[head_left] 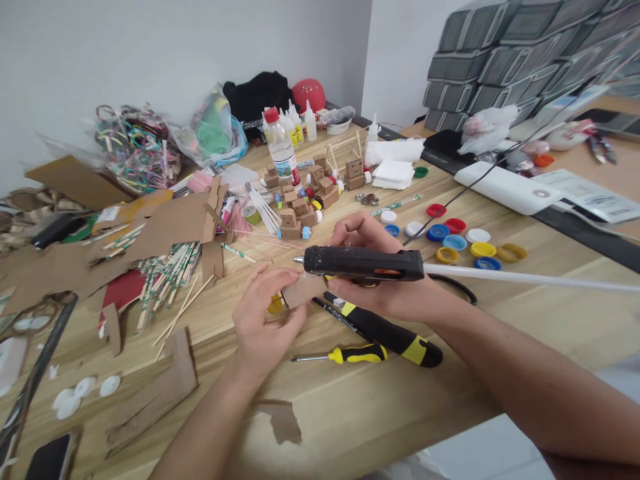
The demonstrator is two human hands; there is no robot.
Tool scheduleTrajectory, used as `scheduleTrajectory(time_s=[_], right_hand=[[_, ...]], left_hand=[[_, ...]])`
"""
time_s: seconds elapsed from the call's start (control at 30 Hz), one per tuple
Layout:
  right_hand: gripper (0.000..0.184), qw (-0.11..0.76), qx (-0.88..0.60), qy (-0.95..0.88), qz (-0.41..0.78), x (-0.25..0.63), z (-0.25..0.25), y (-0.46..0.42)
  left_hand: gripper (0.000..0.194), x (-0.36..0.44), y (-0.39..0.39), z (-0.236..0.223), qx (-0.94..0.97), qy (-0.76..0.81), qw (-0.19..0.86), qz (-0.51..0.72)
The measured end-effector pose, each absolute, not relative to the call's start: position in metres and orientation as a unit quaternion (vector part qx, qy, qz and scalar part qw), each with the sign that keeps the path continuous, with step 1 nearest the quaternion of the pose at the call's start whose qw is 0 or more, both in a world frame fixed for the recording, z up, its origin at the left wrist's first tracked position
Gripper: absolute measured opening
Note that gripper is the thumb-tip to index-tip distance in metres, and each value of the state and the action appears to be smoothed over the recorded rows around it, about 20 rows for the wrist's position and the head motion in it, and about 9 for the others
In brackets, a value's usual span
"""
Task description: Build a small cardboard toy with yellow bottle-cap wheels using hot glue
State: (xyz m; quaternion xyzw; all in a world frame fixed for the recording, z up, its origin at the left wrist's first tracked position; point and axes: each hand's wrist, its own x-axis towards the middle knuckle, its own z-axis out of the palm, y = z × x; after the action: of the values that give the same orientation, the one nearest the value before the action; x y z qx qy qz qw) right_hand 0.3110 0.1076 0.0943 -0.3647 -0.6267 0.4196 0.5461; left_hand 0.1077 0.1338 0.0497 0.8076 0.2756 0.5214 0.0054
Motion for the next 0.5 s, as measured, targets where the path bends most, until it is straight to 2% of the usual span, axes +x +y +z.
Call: scheduleTrajectory(time_s=[0.27, 0.5], right_hand=[[0.036, 0.540, -0.345, -0.623, 0.449, 0.3130, 0.0911, 0.1060], [0.038, 0.556, -0.345, -0.626, 0.425, 0.3126, 0.0883, 0.1048]], left_hand=[[0.032, 0.1069, 0.1340, 0.0523, 0.809, 0.268, -0.008, 0.523], [0.027, 0.1025, 0.1361, 0.0517, 0.815, 0.249, -0.025, 0.522]])
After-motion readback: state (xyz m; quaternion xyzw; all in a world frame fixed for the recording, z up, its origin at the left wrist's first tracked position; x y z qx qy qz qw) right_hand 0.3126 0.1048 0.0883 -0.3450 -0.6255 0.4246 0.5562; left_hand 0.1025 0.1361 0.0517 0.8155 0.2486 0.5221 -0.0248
